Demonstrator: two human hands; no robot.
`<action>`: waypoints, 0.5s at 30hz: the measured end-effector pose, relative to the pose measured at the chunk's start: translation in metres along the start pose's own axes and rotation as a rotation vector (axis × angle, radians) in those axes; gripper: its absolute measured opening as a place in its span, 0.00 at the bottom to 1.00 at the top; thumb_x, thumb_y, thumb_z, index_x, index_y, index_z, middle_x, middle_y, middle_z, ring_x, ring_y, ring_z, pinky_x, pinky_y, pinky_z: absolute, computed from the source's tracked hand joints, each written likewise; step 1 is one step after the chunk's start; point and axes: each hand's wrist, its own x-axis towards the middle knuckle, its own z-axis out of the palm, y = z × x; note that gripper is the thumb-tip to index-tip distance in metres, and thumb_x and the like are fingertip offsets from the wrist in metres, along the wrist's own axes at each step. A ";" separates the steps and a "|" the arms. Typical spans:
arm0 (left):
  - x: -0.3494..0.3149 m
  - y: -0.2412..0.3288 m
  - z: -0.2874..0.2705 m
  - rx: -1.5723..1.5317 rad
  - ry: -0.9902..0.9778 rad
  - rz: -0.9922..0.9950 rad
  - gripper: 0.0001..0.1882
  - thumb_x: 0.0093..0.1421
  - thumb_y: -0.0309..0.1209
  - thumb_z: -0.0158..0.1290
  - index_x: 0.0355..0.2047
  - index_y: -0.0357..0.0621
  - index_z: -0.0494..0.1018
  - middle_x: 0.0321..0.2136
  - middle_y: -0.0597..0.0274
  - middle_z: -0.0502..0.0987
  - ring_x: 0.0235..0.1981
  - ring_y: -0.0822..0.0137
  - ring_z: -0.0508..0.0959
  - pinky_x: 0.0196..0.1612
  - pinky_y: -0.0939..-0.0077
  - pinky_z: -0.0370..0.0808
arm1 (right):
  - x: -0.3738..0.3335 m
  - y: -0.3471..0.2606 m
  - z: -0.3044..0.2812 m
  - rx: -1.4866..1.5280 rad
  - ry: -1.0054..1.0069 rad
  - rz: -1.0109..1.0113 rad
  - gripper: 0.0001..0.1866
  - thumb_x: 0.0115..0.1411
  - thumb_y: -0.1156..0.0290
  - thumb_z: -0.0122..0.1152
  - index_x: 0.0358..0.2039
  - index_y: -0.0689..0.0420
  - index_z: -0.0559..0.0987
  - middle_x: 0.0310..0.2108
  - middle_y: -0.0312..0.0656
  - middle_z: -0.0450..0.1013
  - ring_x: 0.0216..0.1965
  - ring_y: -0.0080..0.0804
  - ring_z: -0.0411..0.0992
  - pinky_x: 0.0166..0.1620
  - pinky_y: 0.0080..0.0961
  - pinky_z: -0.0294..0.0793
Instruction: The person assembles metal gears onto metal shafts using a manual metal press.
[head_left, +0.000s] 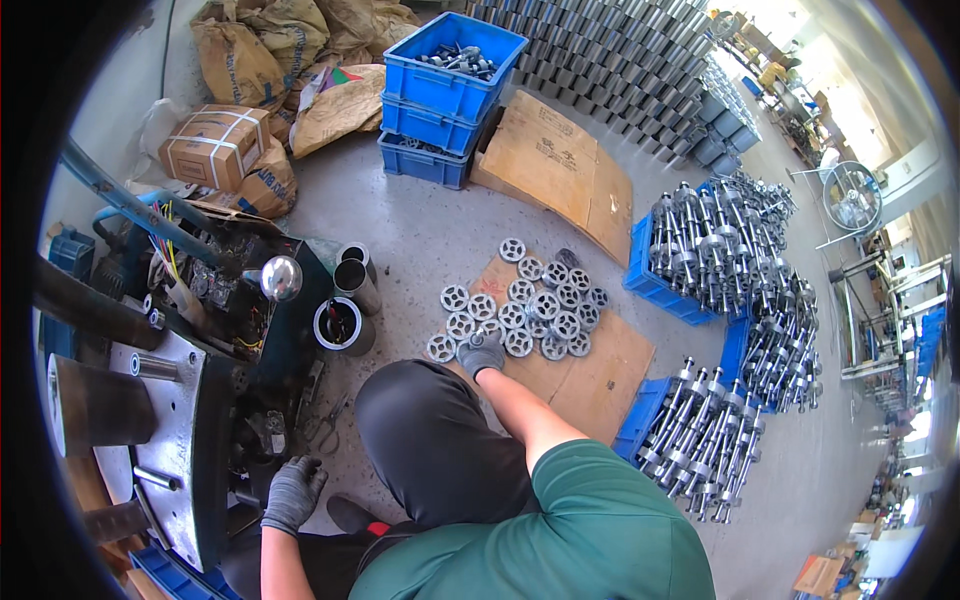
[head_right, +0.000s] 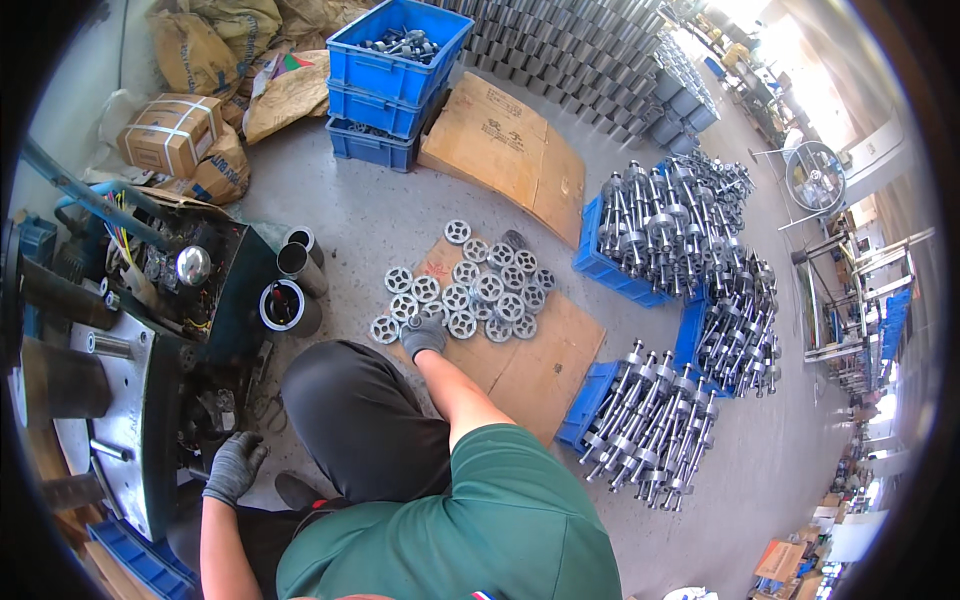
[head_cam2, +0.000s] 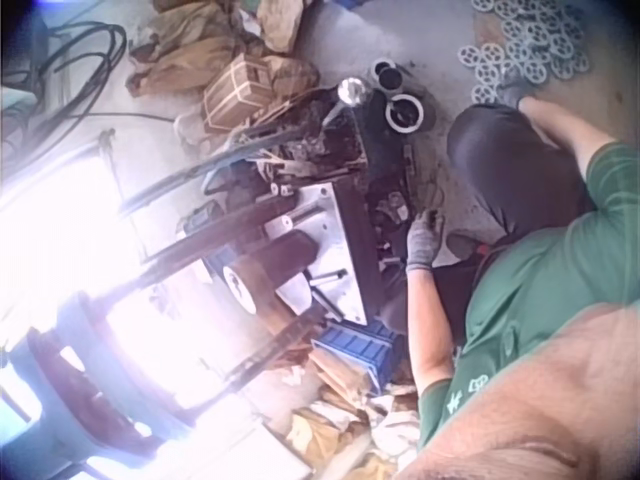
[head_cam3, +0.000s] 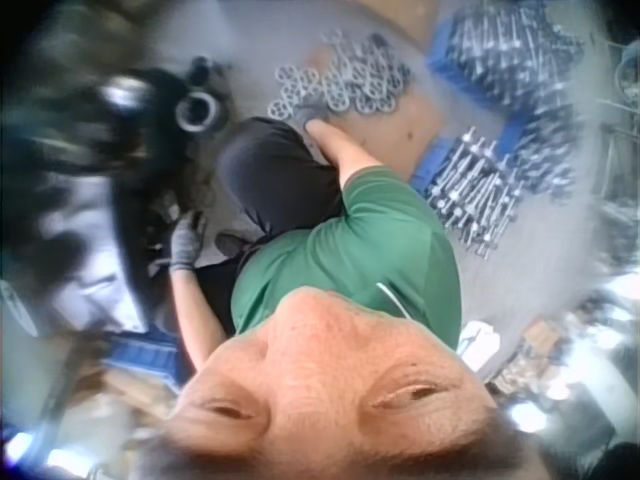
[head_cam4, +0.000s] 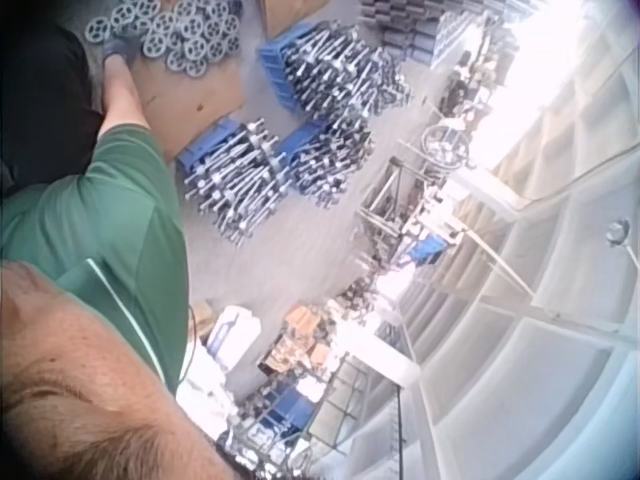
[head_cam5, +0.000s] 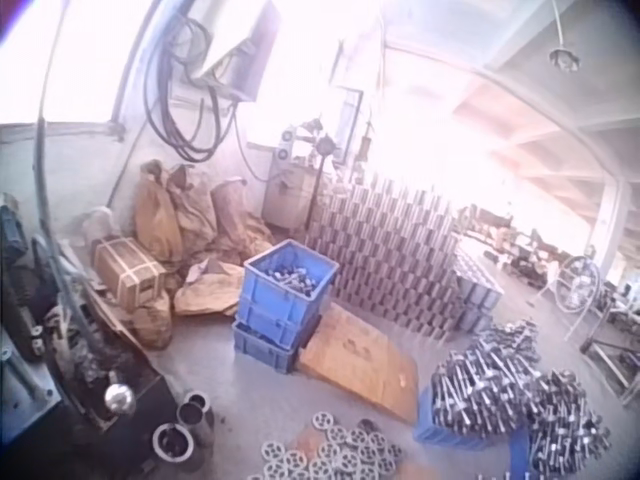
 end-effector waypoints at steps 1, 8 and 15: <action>0.001 0.001 0.000 -0.003 -0.007 0.005 0.15 0.62 0.37 0.61 0.44 0.40 0.80 0.39 0.46 0.82 0.44 0.45 0.81 0.48 0.52 0.77 | 0.001 0.001 0.001 -0.048 0.027 -0.047 0.39 0.53 0.55 0.66 0.57 0.68 0.66 0.51 0.63 0.75 0.50 0.57 0.79 0.53 0.46 0.78; -0.005 0.004 -0.003 0.019 0.004 -0.013 0.16 0.62 0.38 0.61 0.45 0.41 0.80 0.40 0.47 0.82 0.44 0.45 0.81 0.48 0.52 0.78 | -0.004 -0.003 0.000 0.009 -0.037 0.012 0.35 0.55 0.55 0.63 0.58 0.64 0.68 0.52 0.61 0.75 0.52 0.56 0.78 0.54 0.43 0.79; -0.004 -0.002 0.001 0.019 -0.026 -0.025 0.15 0.62 0.38 0.61 0.45 0.42 0.80 0.40 0.45 0.82 0.43 0.44 0.81 0.48 0.52 0.78 | -0.005 -0.003 -0.008 0.141 -0.023 0.117 0.38 0.52 0.57 0.68 0.57 0.63 0.63 0.47 0.61 0.79 0.50 0.57 0.79 0.54 0.44 0.79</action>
